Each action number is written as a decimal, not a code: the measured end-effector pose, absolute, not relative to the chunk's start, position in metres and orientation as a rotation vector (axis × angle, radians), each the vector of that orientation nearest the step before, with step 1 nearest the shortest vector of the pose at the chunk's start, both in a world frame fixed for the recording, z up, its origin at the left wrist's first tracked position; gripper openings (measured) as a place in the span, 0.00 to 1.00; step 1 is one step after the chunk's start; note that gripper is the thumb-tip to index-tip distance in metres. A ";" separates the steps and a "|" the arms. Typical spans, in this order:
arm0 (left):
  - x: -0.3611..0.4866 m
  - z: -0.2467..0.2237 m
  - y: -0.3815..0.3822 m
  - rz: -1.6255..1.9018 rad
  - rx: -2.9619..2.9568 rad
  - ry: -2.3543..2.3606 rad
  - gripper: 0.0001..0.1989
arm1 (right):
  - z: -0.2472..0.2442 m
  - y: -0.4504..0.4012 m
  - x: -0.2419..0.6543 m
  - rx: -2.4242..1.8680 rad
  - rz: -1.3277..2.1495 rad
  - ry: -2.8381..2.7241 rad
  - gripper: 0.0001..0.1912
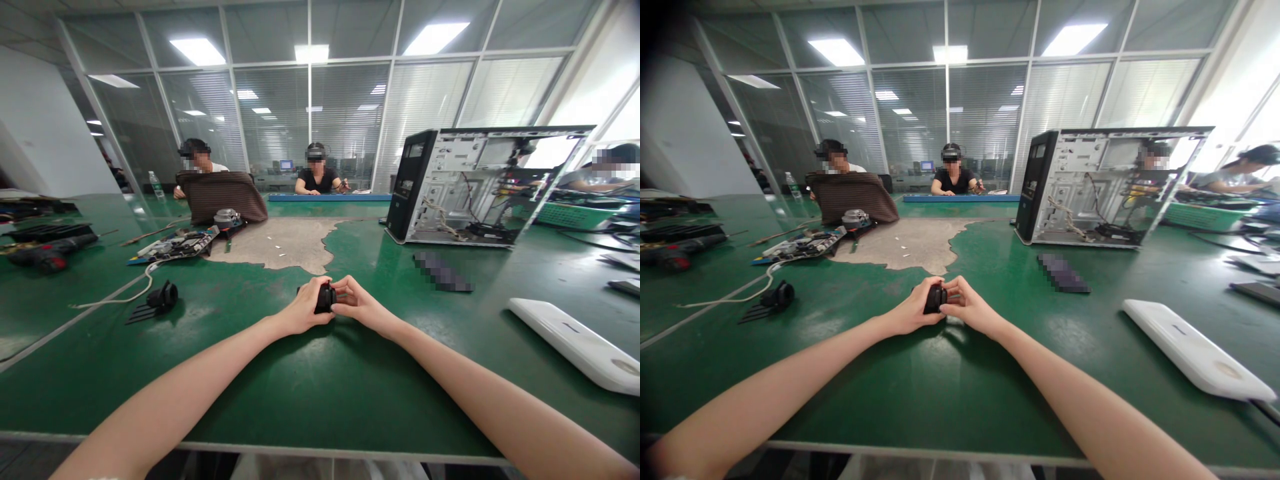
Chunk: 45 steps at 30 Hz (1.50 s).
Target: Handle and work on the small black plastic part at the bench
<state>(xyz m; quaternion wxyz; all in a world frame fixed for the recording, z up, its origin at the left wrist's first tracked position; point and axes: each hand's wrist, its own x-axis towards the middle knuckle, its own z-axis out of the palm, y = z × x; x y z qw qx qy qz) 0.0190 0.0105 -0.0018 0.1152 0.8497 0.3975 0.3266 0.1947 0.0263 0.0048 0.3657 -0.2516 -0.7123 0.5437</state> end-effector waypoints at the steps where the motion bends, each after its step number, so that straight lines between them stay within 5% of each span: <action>1: 0.019 -0.002 0.011 0.953 2.493 1.167 0.32 | 0.006 0.025 0.194 -0.647 1.395 -1.828 0.16; 45: 0.020 -0.002 0.010 0.959 2.482 1.174 0.31 | 0.003 0.029 0.192 -0.787 1.314 -1.798 0.15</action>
